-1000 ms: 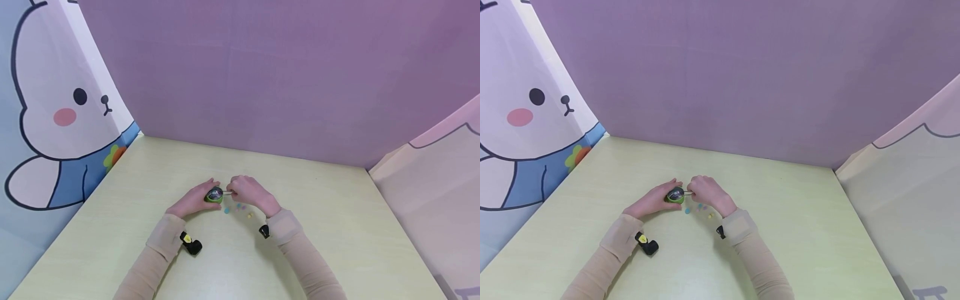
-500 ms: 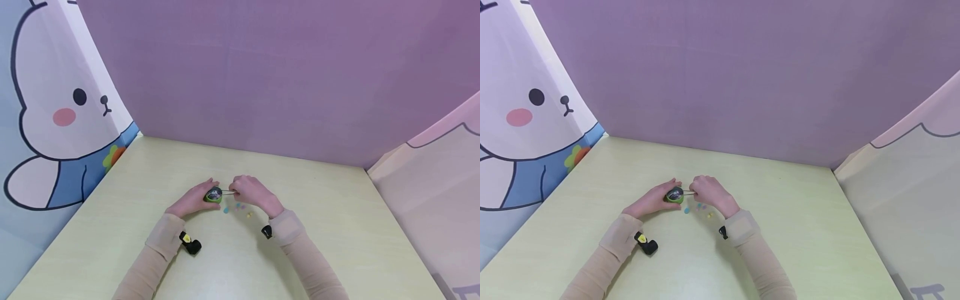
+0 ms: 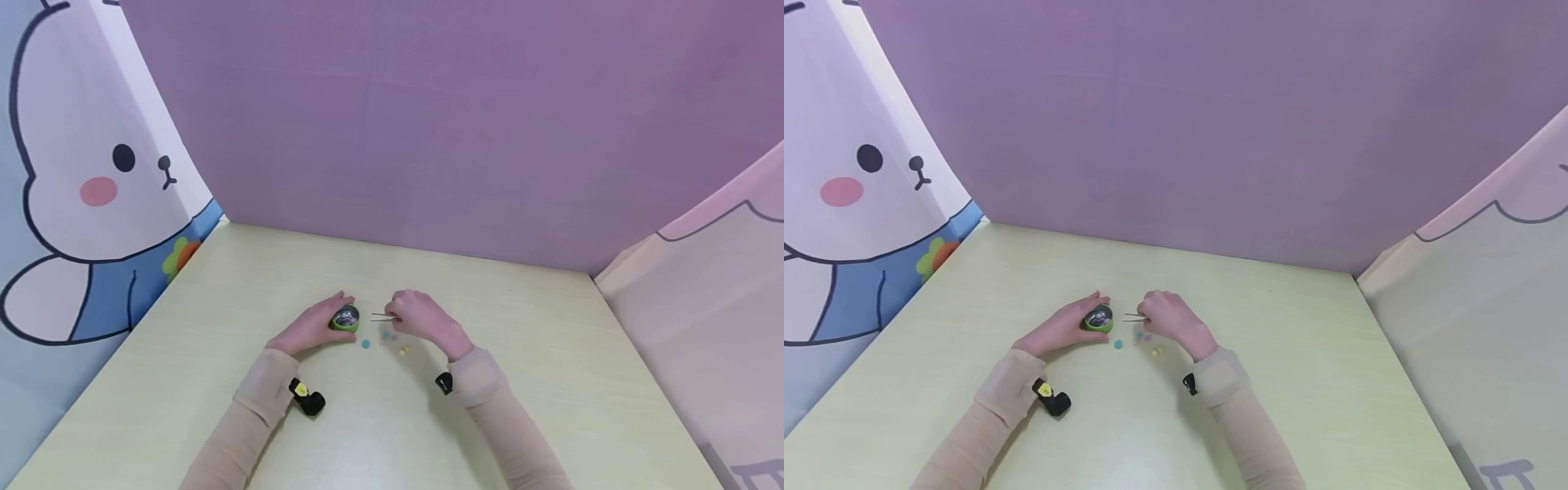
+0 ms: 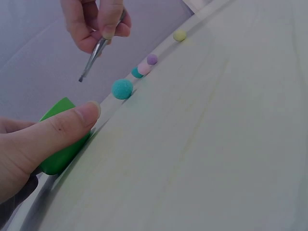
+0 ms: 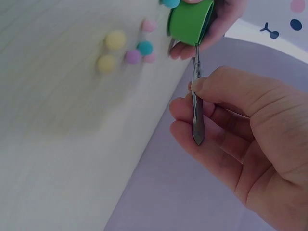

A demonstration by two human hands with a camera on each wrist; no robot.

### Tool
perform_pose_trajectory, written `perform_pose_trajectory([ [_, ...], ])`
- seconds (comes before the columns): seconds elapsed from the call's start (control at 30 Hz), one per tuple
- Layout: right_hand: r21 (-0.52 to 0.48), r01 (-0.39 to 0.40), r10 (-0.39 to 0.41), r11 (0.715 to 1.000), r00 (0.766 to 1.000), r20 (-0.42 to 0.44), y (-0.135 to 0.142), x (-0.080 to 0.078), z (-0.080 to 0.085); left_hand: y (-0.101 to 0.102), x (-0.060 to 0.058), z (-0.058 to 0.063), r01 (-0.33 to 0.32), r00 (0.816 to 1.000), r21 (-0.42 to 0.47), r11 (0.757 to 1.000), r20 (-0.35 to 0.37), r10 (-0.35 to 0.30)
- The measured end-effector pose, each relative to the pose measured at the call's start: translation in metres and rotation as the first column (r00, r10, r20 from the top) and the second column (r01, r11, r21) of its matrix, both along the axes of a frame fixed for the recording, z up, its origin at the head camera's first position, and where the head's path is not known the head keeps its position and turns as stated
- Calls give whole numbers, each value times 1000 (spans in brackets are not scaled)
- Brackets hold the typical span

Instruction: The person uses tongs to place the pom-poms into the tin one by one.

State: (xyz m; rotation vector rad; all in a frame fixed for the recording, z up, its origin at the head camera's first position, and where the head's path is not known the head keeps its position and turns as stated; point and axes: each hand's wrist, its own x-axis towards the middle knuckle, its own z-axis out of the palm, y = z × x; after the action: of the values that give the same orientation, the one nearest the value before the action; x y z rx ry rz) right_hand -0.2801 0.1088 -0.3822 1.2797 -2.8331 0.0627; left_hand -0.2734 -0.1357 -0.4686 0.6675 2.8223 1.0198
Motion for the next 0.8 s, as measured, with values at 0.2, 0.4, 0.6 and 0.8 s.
perform_pose_trajectory([
  [0.2,-3,28,-28,1000,999,39,8,-2,-4,0,0,-1,-9,1000,-3,1000,20,9],
  [0.4,23,48,-50,999,997,64,12,-2,-7,0,-1,-2,-9,1000,1,1000,23,9],
  [0.6,25,35,-36,999,997,68,13,-2,-10,0,-1,-1,-5,1000,10,1000,24,5],
  [0.8,21,28,-29,999,997,66,13,-2,-10,0,-1,-4,-6,1000,9,1000,19,6],
])
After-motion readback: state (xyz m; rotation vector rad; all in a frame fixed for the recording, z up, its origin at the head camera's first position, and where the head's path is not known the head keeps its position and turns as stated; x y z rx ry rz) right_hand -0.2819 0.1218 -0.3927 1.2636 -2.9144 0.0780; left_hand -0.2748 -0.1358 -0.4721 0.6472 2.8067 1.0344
